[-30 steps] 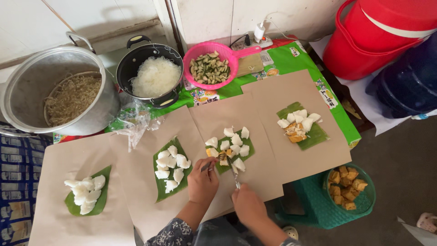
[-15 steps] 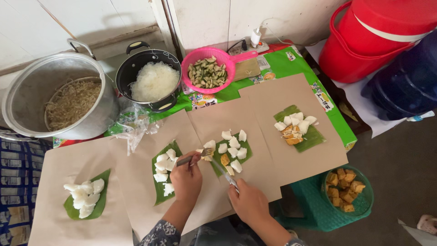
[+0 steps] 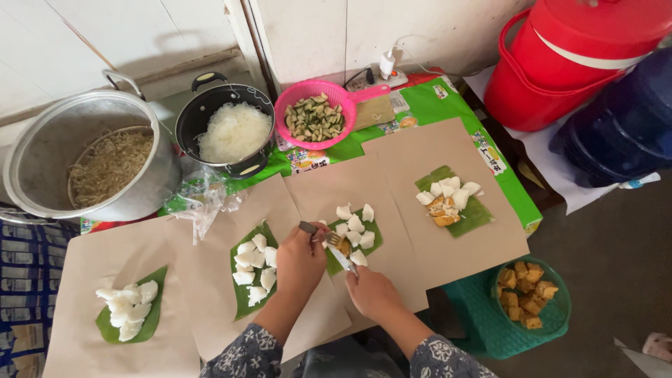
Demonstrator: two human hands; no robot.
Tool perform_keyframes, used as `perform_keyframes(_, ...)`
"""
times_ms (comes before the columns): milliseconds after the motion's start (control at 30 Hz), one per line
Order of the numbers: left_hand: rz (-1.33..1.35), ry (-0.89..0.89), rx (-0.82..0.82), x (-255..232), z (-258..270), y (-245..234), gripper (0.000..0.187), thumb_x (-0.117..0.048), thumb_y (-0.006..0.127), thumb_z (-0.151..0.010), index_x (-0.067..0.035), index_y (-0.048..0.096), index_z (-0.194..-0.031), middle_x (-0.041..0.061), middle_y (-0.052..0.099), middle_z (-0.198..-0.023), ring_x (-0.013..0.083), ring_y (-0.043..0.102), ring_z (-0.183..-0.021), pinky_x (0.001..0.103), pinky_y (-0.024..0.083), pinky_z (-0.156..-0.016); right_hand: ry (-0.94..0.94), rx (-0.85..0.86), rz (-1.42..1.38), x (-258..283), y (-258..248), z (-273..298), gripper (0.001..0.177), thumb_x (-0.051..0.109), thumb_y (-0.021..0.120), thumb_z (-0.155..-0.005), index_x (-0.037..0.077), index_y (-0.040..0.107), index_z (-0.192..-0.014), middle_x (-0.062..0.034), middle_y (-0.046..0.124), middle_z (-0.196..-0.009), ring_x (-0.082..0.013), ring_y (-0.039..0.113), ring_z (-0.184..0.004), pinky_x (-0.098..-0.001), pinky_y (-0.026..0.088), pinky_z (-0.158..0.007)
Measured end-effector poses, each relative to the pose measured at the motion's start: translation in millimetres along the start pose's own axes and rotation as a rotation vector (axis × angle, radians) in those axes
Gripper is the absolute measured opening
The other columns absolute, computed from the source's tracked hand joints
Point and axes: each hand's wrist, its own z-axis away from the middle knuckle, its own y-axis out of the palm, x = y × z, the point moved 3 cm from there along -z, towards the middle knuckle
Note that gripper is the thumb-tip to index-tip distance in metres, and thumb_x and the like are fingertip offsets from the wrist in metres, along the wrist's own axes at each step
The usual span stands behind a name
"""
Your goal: The person assembles food portions on banana leaves placed on brown paper. They use a knife to cut fried tofu and add it to the leaves, then layer rice vermicelli, bean sprouts, and sliced cucumbers on top. The person folds the paper around the assembled food to create individual servings.
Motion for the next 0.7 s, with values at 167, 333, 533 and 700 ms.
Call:
perform_keyframes(167, -0.006, -0.073, -0.054, 21, -9, -27, 0.01, -0.006, 0.063, -0.094, -0.006, 0.073, -0.095, 0.011, 0.075, -0.081, 0.0204, 0.076, -0.072, 0.032, 0.058, -0.061, 0.046, 0.082, 0.052, -14, -14, -1, 0.046, 0.05, 0.046, -0.098, 0.01, 0.067, -0.107, -0.0174, 0.073, -0.097, -0.0387, 0.069, -0.097, -0.0527, 0.053, -0.087)
perform_keyframes(333, 0.123, -0.166, -0.034, 44, -1, -21, 0.011, -0.004, 0.061, -0.096, -0.002, 0.071, -0.094, 0.009, 0.079, -0.087, 0.0178, 0.081, -0.084, 0.029, 0.06, -0.065, 0.07, 0.085, 0.116, -26, -42, 20, 0.04, 0.049, 0.049, -0.094, 0.016, 0.069, -0.105, -0.0133, 0.074, -0.096, -0.0356, 0.07, -0.097, -0.0511, 0.054, -0.085)
perform_keyframes(533, 0.155, -0.233, -0.07, 44, 8, 11, 0.011, -0.006, 0.062, -0.096, -0.001, 0.071, -0.095, 0.01, 0.079, -0.086, 0.018, 0.081, -0.083, 0.028, 0.06, -0.064, -0.087, -0.022, -0.287, -44, -7, -3, 0.042, 0.047, 0.049, -0.096, 0.009, 0.065, -0.103, -0.022, 0.072, -0.086, -0.0412, 0.069, -0.087, -0.0506, 0.054, -0.079)
perform_keyframes(700, 0.17, -0.315, -0.198, 33, 6, 11, 0.013, -0.008, 0.062, -0.096, -0.001, 0.072, -0.095, 0.01, 0.079, -0.084, 0.0178, 0.081, -0.08, 0.029, 0.061, -0.066, -0.053, -0.045, -0.265, -50, 33, -36, 0.043, 0.046, 0.047, -0.099, 0.009, 0.067, -0.1, -0.0192, 0.071, -0.09, -0.0416, 0.067, -0.091, -0.0516, 0.052, -0.081)
